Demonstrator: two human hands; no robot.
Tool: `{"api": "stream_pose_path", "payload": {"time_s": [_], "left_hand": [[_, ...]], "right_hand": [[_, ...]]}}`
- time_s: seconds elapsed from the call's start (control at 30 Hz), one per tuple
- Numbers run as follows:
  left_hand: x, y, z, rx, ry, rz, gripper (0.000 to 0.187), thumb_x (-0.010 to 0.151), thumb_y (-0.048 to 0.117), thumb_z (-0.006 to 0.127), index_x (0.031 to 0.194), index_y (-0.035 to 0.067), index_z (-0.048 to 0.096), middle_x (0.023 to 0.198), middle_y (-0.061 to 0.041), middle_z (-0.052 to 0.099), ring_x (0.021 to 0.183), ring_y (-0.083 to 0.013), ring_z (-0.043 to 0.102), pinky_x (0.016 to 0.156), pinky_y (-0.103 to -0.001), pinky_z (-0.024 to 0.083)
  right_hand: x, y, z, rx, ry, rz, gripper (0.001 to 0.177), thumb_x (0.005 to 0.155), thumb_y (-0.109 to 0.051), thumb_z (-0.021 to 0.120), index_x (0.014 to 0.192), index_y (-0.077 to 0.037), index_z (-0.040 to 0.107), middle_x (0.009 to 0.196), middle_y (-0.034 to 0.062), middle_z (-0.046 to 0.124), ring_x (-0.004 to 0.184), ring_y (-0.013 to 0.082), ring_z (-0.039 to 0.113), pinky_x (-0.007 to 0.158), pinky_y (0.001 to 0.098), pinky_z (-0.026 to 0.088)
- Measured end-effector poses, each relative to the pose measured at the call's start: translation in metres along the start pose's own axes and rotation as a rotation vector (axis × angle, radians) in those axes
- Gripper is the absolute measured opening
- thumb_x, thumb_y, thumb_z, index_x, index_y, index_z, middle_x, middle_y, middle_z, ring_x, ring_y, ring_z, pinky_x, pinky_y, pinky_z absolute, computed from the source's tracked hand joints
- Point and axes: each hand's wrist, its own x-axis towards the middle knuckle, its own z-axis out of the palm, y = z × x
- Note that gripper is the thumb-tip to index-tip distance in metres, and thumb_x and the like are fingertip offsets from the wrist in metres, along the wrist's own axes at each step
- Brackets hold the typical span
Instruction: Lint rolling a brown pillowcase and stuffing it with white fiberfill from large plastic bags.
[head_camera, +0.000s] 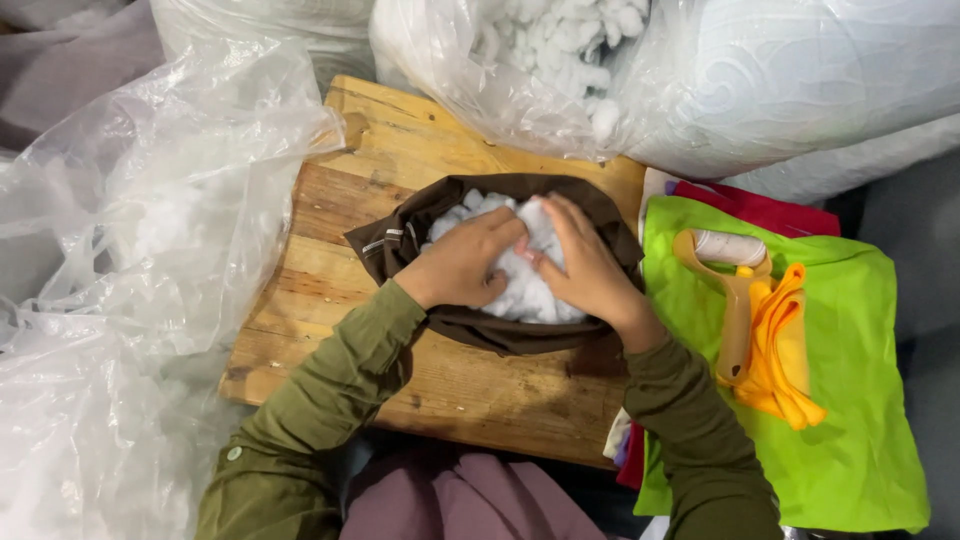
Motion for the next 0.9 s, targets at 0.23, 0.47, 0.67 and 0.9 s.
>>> {"api": "stream_pose_path", "payload": {"time_s": [0.23, 0.47, 0.67, 0.9], "left_hand": [[0.002, 0.004, -0.047, -0.045, 0.229, -0.016, 0.019, 0.070, 0.031, 0.070, 0.084, 0.018, 0.071, 0.084, -0.007, 0.067, 0.092, -0.0392, 0.067, 0.080, -0.046, 0.054], [0.003, -0.017, -0.005, 0.152, 0.180, 0.028, 0.030, 0.072, 0.022, 0.075, 0.097, 0.006, 0.072, 0.096, -0.016, 0.071, 0.095, -0.0403, 0.068, 0.078, -0.049, 0.055], [0.007, 0.022, -0.059, -0.196, 0.468, -0.060, 0.022, 0.089, 0.012, 0.071, 0.111, 0.008, 0.072, 0.121, -0.016, 0.067, 0.107, -0.0392, 0.067, 0.086, -0.044, 0.057], [-0.001, 0.004, -0.067, -0.611, 0.557, -0.309, 0.036, 0.098, 0.024, 0.071, 0.133, 0.020, 0.063, 0.153, -0.010, 0.039, 0.126, -0.0153, 0.052, 0.103, -0.029, 0.054]], "right_hand": [[-0.007, -0.010, -0.034, -0.037, -0.160, -0.260, 0.029, 0.091, -0.012, 0.067, 0.119, -0.005, 0.071, 0.122, 0.0196, 0.070, 0.123, 0.0467, 0.060, 0.103, 0.0565, 0.046], [-0.001, -0.048, -0.028, 0.017, -0.174, -0.289, 0.023, 0.097, -0.016, 0.064, 0.115, -0.005, 0.072, 0.121, 0.0242, 0.069, 0.108, 0.0492, 0.065, 0.088, 0.0563, 0.052], [0.006, -0.010, -0.068, -0.040, 0.311, -0.091, 0.035, 0.100, -0.011, 0.072, 0.134, -0.009, 0.064, 0.135, 0.0153, 0.060, 0.095, 0.0326, 0.073, 0.066, 0.0354, 0.059], [0.086, 0.034, -0.053, -0.768, 0.249, -0.151, 0.081, 0.077, -0.016, 0.092, 0.150, -0.017, 0.058, 0.106, 0.0113, 0.064, 0.080, 0.0306, 0.066, 0.053, 0.0428, 0.053]]}}
